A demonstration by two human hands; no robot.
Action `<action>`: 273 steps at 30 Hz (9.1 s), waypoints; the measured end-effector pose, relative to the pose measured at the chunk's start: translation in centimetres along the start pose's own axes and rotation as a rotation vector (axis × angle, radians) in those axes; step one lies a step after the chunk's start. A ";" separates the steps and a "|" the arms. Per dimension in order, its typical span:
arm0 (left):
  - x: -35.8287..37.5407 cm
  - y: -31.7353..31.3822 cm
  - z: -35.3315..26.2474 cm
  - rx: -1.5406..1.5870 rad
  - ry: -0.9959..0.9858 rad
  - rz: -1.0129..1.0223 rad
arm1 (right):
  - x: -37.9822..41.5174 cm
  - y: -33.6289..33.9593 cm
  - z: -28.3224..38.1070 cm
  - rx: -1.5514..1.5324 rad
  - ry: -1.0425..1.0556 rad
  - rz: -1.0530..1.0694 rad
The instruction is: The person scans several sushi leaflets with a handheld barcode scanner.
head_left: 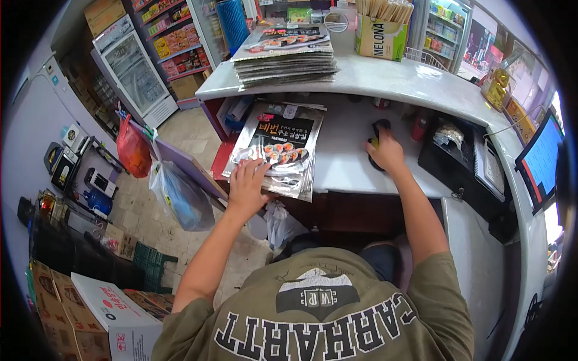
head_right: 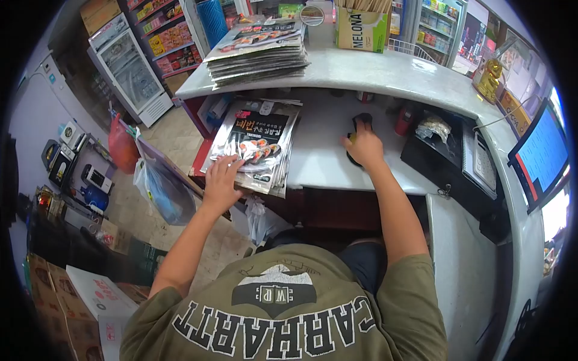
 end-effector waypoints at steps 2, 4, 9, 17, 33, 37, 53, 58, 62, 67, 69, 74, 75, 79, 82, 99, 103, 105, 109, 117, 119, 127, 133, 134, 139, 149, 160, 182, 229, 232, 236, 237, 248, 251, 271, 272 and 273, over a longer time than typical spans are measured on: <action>-0.6 1.0 0.0 0.041 0.009 0.047 | 1.1 1.3 1.2 -0.027 -0.136 0.037; -1.2 2.2 -0.1 0.050 0.006 0.106 | 2.4 1.9 0.9 0.074 -0.114 0.032; -2.2 2.7 0.0 0.008 -0.106 0.081 | 5.2 1.0 -1.1 0.197 0.008 -0.185; -4.4 3.5 -7.2 0.086 -0.093 -0.106 | 7.6 2.2 -4.3 -0.024 0.203 -0.135; -3.4 -8.3 -19.4 0.304 -0.519 0.003 | 8.9 9.6 -0.2 -0.565 0.230 -0.186; -3.5 -9.0 -18.4 0.382 -0.575 -0.050 | 6.8 2.7 2.5 -0.497 0.477 -0.040; -2.9 -9.7 -17.8 0.416 -0.499 -0.224 | -1.3 -1.5 4.3 -0.350 0.868 0.345; -3.0 -9.6 -18.0 0.407 -0.497 -0.219 | -3.8 -3.3 -0.2 0.003 0.431 0.136; -3.1 -9.6 -18.0 0.373 -0.511 -0.168 | -0.8 -2.3 3.7 -0.279 0.818 0.282; -2.8 -9.9 -18.1 0.400 -0.485 -0.197 | -2.3 -2.6 -4.2 0.101 0.354 0.075; -2.9 -9.6 -18.1 0.393 -0.493 -0.195 | 2.3 0.3 1.5 -0.136 0.667 0.056; -2.8 -9.9 -18.0 0.384 -0.502 -0.232 | 4.0 2.2 -5.2 0.034 0.282 -0.116; -3.1 -10.1 -18.1 0.388 -0.509 -0.240 | 4.8 2.5 -4.1 0.043 0.281 -0.124; -2.6 -10.5 -17.8 0.400 -0.502 -0.200 | 8.4 4.1 0.8 -0.166 0.652 0.178; -2.9 -9.8 -17.9 0.392 -0.516 -0.208 | 5.8 3.5 -5.2 0.123 0.223 -0.133; -2.7 -10.1 -17.7 0.413 -0.495 -0.161 | -2.4 0.4 -1.7 -0.048 0.081 0.105; -2.9 -10.5 -17.6 0.394 -0.495 -0.149 | 1.0 -1.4 3.9 -0.304 0.694 0.270; -2.4 -10.8 -17.7 0.395 -0.490 -0.139 | -0.7 -2.6 0.7 -0.340 0.541 0.321; -2.6 -10.7 -17.8 0.390 -0.491 -0.151 | -0.3 0.9 -1.8 -0.056 -0.013 0.241; -2.6 -9.9 -17.8 0.418 -0.498 -0.140 | 8.9 4.3 -5.7 -0.076 0.191 -0.055; -2.7 -9.9 -18.0 0.412 -0.494 -0.142 | 12.3 5.1 -2.8 -0.114 0.360 0.017; -3.4 -7.9 -19.2 0.499 -0.455 0.012 | 15.2 10.6 -7.9 -0.087 0.191 -0.079; -5.7 3.8 -21.6 0.427 -0.657 -0.283 | 15.6 9.2 -7.7 0.020 0.174 -0.077; -6.7 6.7 -21.4 0.416 -0.645 -0.352 | 15.6 9.2 -7.8 -0.040 0.161 -0.105; -12.7 21.0 -16.7 0.480 -0.386 -0.615 | 15.7 9.6 -8.5 -0.150 0.150 -0.122; -19.9 29.1 -8.7 0.035 -0.137 -1.045 | 15.9 9.6 -8.1 -0.128 0.098 -0.086; -23.6 14.0 -1.6 0.170 -0.285 -0.586 | 16.1 9.1 -8.0 -0.112 0.149 -0.138; -12.5 10.0 -6.1 0.374 -0.271 0.043 | 16.0 8.6 -8.7 -0.091 0.153 -0.135; -1.7 -9.7 -18.1 0.188 -0.407 -0.068 | 8.9 6.0 0.9 -0.589 0.247 -0.284; -1.1 -11.0 -17.3 0.283 -0.464 -0.130 | 7.6 2.3 6.5 -0.362 0.539 0.018; -1.1 -12.0 -16.7 0.200 -0.384 -0.038 | 4.4 -0.4 5.3 -0.181 0.758 0.085; -1.4 -11.0 -16.9 0.200 -0.375 -0.036 | 2.7 -0.7 3.6 -0.163 0.797 0.153; -1.5 -11.0 -17.0 0.205 -0.412 -0.112 | -0.4 -3.7 3.9 -0.208 0.775 0.180; -1.5 -10.7 -17.1 0.197 -0.424 -0.123 | -4.0 -2.6 -1.1 0.005 0.211 -0.064; -1.3 -10.4 -17.2 0.184 -0.434 -0.112 | -2.0 -2.7 -3.4 0.234 0.566 -0.224; -1.3 -10.5 -17.1 0.183 -0.436 -0.116 | -1.5 -2.0 -3.7 0.138 0.320 -0.204; -1.4 -10.5 -17.0 0.181 -0.439 -0.120 | -0.3 -1.1 -3.1 0.042 0.072 -0.183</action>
Point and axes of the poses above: each hand's wrist, its own x-axis away from the middle knuckle, its own y-axis out of the back of the hand, z = x × y, the point moved 3 cm from there along -x, towards the middle knuckle, and after that the axes turned 8 degrees about y, right-handed, at the moved point
